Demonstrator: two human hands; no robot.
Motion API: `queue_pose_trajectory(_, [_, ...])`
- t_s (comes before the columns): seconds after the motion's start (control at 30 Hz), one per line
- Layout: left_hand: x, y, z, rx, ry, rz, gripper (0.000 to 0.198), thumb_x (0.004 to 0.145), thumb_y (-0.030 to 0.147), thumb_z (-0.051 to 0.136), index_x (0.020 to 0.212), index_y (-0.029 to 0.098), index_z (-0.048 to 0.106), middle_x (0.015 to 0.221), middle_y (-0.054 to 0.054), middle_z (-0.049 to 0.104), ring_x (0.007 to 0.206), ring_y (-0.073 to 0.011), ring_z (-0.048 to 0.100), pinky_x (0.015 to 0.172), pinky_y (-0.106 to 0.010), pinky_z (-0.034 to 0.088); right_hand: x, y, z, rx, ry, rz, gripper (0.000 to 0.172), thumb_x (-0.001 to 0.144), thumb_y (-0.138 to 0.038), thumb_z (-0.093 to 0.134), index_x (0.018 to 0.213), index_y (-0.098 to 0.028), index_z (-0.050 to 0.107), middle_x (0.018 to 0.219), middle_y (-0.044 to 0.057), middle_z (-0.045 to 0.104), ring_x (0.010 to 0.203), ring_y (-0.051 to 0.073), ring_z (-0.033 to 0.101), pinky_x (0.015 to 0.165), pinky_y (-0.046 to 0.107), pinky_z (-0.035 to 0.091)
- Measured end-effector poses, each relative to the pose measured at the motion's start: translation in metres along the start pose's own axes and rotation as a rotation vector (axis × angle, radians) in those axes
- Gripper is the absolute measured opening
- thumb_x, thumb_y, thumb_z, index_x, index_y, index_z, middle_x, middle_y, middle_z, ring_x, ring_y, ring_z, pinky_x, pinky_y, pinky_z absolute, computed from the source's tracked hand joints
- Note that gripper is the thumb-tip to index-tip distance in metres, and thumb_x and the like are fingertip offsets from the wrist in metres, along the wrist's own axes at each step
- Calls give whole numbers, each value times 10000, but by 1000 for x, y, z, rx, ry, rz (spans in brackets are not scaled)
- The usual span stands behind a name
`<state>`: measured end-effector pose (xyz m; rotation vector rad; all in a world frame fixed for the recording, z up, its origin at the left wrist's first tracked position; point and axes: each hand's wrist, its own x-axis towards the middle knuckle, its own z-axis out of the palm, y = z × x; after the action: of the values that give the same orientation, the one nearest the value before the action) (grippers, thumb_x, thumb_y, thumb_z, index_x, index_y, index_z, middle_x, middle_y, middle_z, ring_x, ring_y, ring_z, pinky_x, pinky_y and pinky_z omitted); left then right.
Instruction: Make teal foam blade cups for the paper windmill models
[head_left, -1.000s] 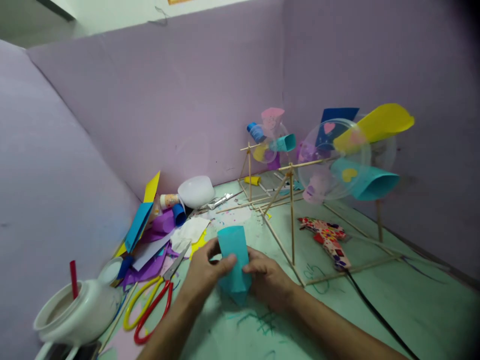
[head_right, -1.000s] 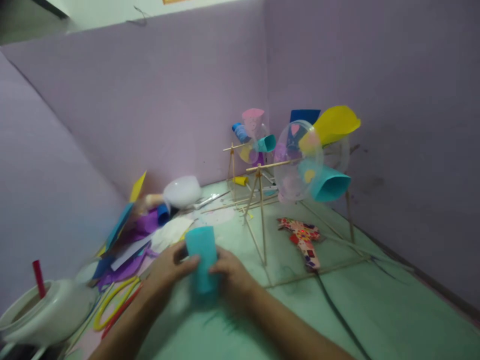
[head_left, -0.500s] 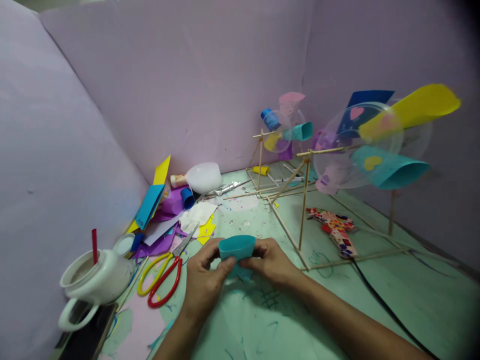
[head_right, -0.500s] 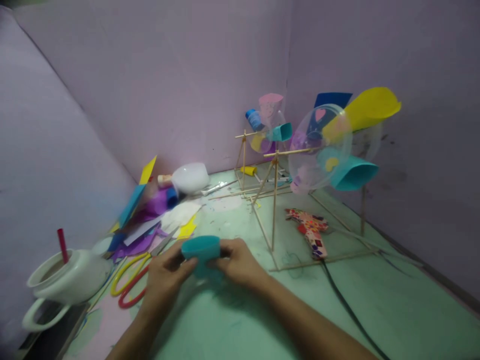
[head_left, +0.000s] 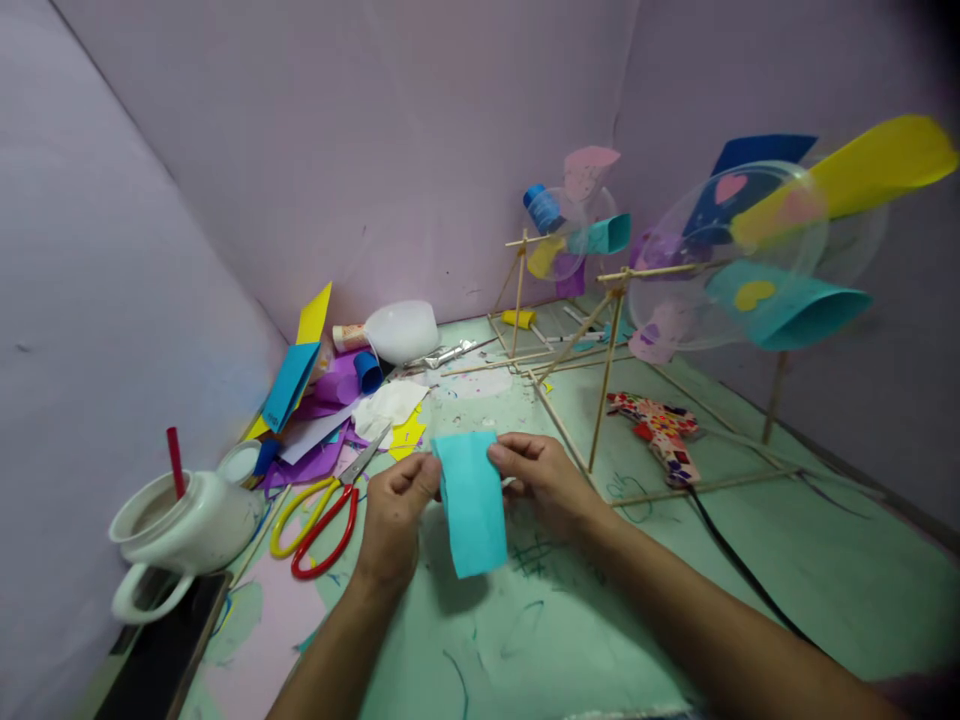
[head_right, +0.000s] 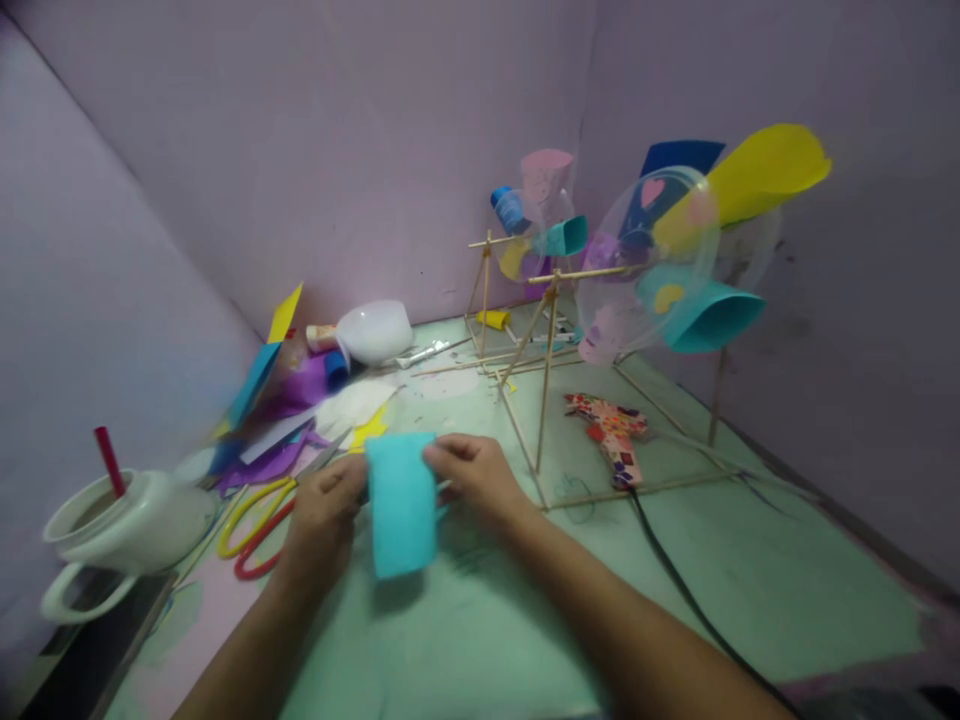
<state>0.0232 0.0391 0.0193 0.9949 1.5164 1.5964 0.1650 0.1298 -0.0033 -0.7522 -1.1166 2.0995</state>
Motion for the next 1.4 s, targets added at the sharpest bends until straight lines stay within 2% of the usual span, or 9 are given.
queue_pose_trajectory(0.13, [6, -7, -6, -30, 35, 24, 385, 724, 358, 632, 1058, 167, 613, 859, -45, 650, 655, -120, 545, 601, -242, 441, 5, 2, -3, 129, 12, 178, 212, 660, -324, 726, 695, -135, 636, 557, -21, 574, 475, 84, 500, 436, 185, 396])
queue_pose_trajectory(0.23, [8, -6, -10, 175, -20, 165, 538, 685, 194, 632, 1213, 217, 534, 1153, -79, 586, 811, -132, 560, 676, -248, 468, 6, 1, -2, 152, -7, 307, 146, 719, -265, 655, 716, -120, 641, 565, 5, 601, 488, 101, 537, 492, 209, 449])
queue_pose_trajectory(0.37, [5, -2, -12, 408, -159, 284, 528, 635, 76, 533, 1134, 231, 598, 1319, -85, 479, 951, -166, 561, 694, -251, 489, 4, 1, 0, 138, -49, 405, 143, 754, -244, 621, 686, -118, 625, 526, 7, 592, 465, 109, 536, 506, 228, 461])
queue_pose_trajectory(0.47, [5, 0, -15, 443, -190, 316, 345, 648, 92, 552, 962, 195, 652, 1172, -91, 572, 905, -169, 588, 683, -248, 490, 2, 3, 1, 112, -82, 414, 167, 759, -262, 632, 691, -109, 633, 562, 33, 618, 506, 131, 569, 532, 250, 475])
queue_pose_trajectory(0.6, [9, 2, -23, 461, -186, 282, 196, 666, 173, 634, 858, 195, 664, 951, -47, 632, 847, -163, 590, 657, -233, 465, 4, 5, 0, 73, -83, 302, 227, 733, -335, 679, 713, -110, 665, 606, 56, 641, 546, 153, 585, 518, 261, 462])
queue_pose_trajectory(0.77, [15, 4, -26, 430, -79, 143, 210, 663, 306, 656, 813, 159, 660, 809, -35, 633, 697, -149, 564, 599, -250, 444, 3, -5, -1, 148, -97, -70, 416, 684, -581, 660, 839, -197, 699, 871, 38, 687, 878, 185, 608, 819, 315, 471])
queue_pose_trajectory(0.87, [12, 6, -20, 457, -91, 98, 201, 649, 304, 664, 775, 147, 666, 676, -13, 626, 595, -136, 537, 554, -249, 431, 1, -7, -3, 64, -161, -277, 465, 628, -500, 757, 985, -211, 681, 940, 36, 680, 940, 211, 589, 869, 345, 437])
queue_pose_trajectory(1.03, [1, 8, -7, 607, -205, 156, 204, 640, 277, 684, 814, 171, 675, 800, -16, 688, 737, -166, 601, 684, -267, 467, 5, 2, -10, -86, -21, -268, 318, 602, -367, 811, 812, -174, 670, 721, 5, 648, 709, 161, 581, 696, 291, 442])
queue_pose_trajectory(1.4, [-8, 7, 0, 577, -158, 528, 86, 776, 192, 610, 807, 183, 689, 793, -18, 720, 747, -136, 658, 686, -217, 504, -2, 5, -3, -200, -312, -313, 284, 641, -335, 778, 881, -200, 709, 1071, 61, 655, 989, 219, 594, 858, 336, 446])
